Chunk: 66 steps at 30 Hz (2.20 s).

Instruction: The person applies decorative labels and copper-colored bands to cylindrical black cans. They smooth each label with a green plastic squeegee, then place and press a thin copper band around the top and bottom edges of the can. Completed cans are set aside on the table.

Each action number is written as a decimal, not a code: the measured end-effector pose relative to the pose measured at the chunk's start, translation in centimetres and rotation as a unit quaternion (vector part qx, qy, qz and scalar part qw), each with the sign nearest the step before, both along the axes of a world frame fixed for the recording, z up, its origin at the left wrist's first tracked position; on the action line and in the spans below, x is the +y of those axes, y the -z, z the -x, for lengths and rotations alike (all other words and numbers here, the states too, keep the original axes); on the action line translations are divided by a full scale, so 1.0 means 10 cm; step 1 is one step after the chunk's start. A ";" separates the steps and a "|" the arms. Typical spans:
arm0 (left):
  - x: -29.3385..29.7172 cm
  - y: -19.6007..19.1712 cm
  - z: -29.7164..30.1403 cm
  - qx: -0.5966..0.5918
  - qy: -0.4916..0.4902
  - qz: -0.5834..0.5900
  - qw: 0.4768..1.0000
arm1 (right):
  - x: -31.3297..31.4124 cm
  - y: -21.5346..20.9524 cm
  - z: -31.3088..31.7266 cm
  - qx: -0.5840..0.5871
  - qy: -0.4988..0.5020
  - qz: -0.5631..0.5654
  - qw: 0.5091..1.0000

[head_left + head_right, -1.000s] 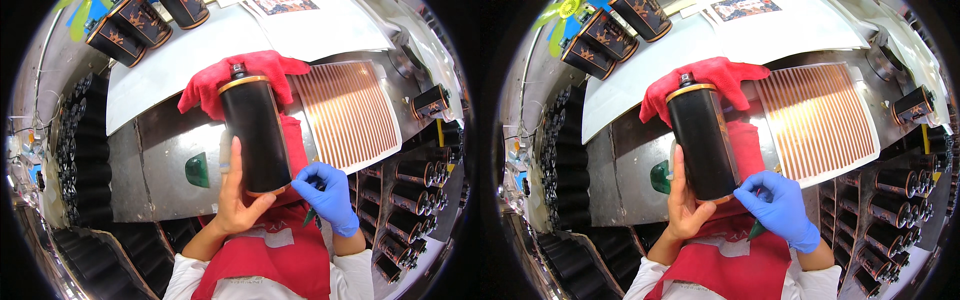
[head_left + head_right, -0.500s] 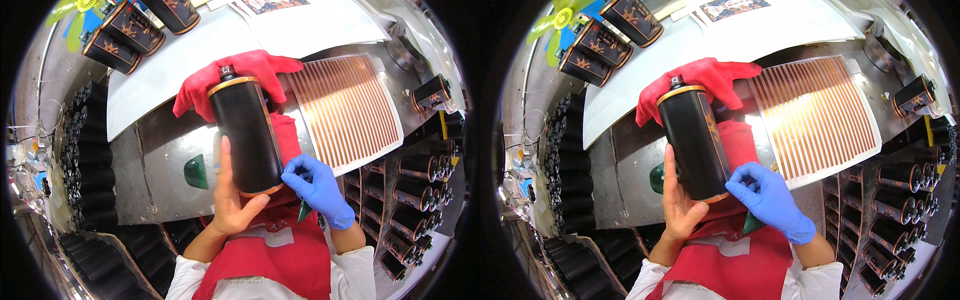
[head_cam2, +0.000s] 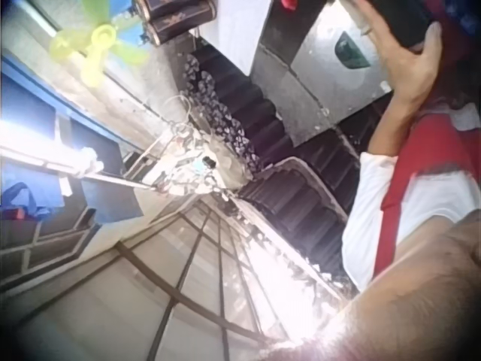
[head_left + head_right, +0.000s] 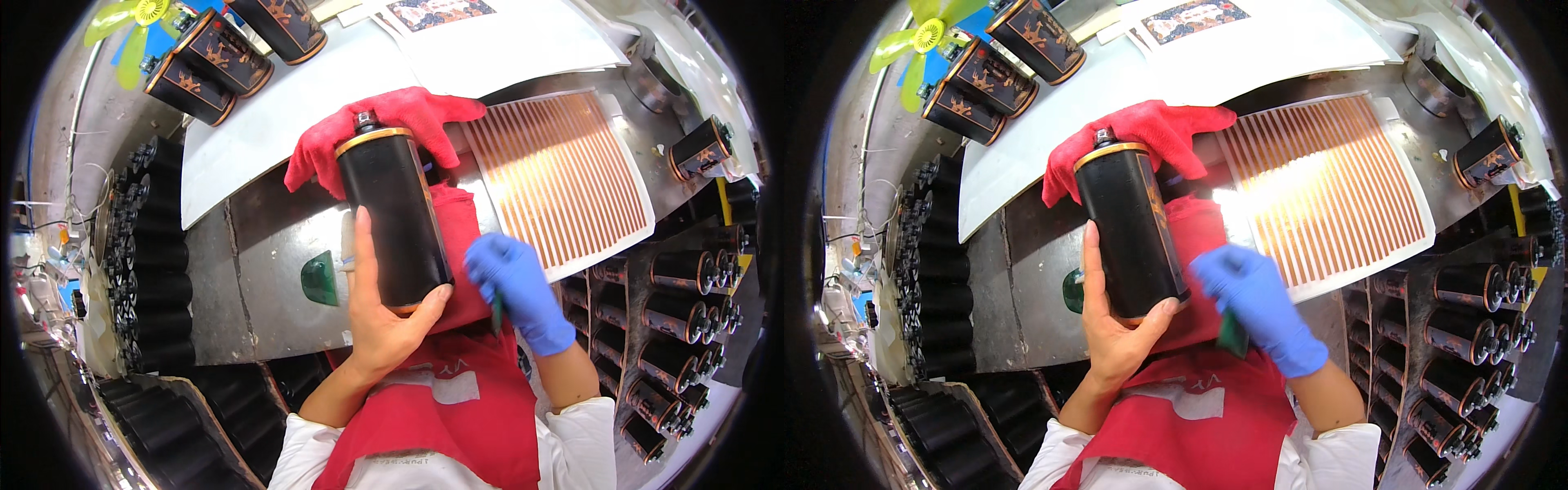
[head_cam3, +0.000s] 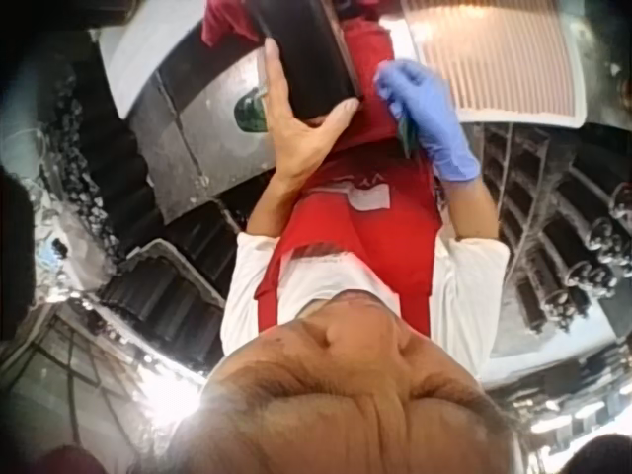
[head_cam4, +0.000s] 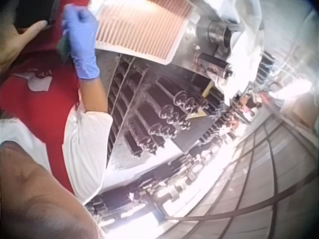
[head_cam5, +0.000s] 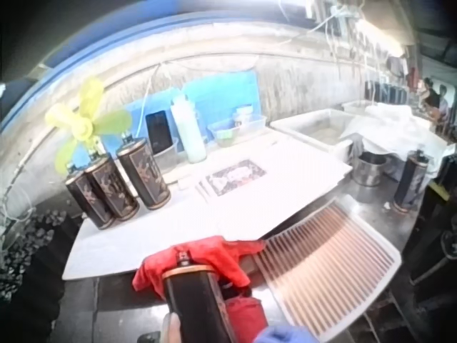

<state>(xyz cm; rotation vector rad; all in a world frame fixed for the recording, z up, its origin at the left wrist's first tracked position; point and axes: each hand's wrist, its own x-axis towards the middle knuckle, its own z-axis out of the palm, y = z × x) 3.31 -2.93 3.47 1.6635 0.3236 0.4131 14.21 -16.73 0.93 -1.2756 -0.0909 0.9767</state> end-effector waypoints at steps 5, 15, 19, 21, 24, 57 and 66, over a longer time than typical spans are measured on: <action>0.13 -0.01 0.09 -0.023 0.071 -0.106 0.992 | -0.50 0.08 -0.15 0.107 0.159 -0.084 0.978; 0.25 0.00 0.10 -0.006 0.050 -0.332 0.942 | -0.11 -0.35 0.53 -0.316 0.012 0.110 0.942; 0.24 -0.03 0.09 0.022 0.068 -0.372 0.926 | -0.42 -0.01 0.43 -0.304 0.118 0.168 0.930; 0.14 -0.19 -0.01 0.021 0.081 -0.483 0.872 | -0.28 -0.16 0.50 -0.325 0.131 0.139 0.926; 0.13 -0.19 -0.12 0.016 0.108 -0.520 0.847 | -0.07 -0.38 0.65 -0.362 0.058 0.118 0.923; 0.35 0.39 0.28 -0.004 0.095 -0.300 0.949 | -0.20 0.12 0.57 -0.256 0.074 0.080 0.961; 0.24 0.22 0.30 -0.015 0.029 -0.327 0.944 | -0.25 -0.15 0.53 -0.321 0.090 0.103 0.937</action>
